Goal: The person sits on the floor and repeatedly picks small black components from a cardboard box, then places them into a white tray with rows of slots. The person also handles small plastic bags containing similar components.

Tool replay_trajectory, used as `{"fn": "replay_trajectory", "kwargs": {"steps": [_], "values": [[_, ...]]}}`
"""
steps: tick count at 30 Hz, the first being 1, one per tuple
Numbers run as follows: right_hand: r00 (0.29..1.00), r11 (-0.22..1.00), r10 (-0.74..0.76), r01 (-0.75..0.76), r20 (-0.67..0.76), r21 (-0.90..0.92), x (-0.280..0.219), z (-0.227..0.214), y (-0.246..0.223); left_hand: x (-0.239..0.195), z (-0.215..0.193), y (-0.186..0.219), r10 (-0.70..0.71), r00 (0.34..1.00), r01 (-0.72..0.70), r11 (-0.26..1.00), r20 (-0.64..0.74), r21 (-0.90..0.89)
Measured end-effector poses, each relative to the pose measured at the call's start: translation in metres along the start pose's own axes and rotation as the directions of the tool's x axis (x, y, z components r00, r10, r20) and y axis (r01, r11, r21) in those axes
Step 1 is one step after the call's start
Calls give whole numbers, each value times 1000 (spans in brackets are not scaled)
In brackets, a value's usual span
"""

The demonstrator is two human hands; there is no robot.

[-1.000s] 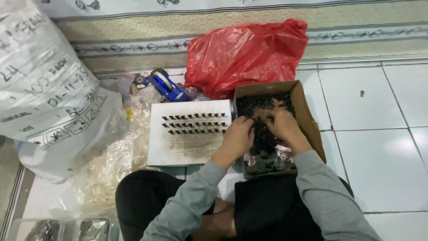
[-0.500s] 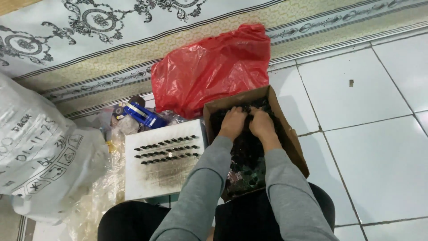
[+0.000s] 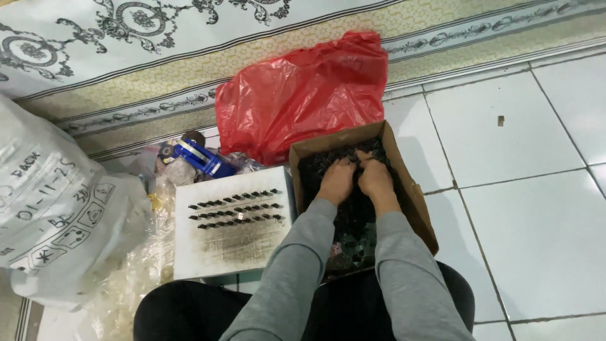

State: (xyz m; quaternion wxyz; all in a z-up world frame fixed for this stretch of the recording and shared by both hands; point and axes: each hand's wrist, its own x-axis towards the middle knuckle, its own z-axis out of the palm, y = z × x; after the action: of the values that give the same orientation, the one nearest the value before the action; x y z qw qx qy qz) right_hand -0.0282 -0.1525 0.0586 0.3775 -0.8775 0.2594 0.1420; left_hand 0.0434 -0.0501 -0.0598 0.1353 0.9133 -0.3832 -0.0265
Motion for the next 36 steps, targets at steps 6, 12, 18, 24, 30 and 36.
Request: {"fn": "replay_trajectory", "kwargs": {"steps": [6,12,18,24,30,36], "values": [[1000,998,1,-3,-18,-61,30,21,30,-21,-34,19,-87,996,86,982,3,-166],[996,997,58,-54,66,-59,19,17,24,-20,1,16,-160,987,160,973,12,-168],[996,999,23,-21,85,-26,3,7,16,-31,-42,37,-265,958,286,908,108,-307],[997,994,68,-70,26,85,34,19,52,-19,23,17,-402,911,376,726,89,-576],[999,997,47,-47,8,53,33,26,64,-30,-1,22,-363,931,261,607,30,-751],[999,1000,-16,17,-38,11,8,18,57,-66,-88,49,-330,940,279,585,92,-762]]}}
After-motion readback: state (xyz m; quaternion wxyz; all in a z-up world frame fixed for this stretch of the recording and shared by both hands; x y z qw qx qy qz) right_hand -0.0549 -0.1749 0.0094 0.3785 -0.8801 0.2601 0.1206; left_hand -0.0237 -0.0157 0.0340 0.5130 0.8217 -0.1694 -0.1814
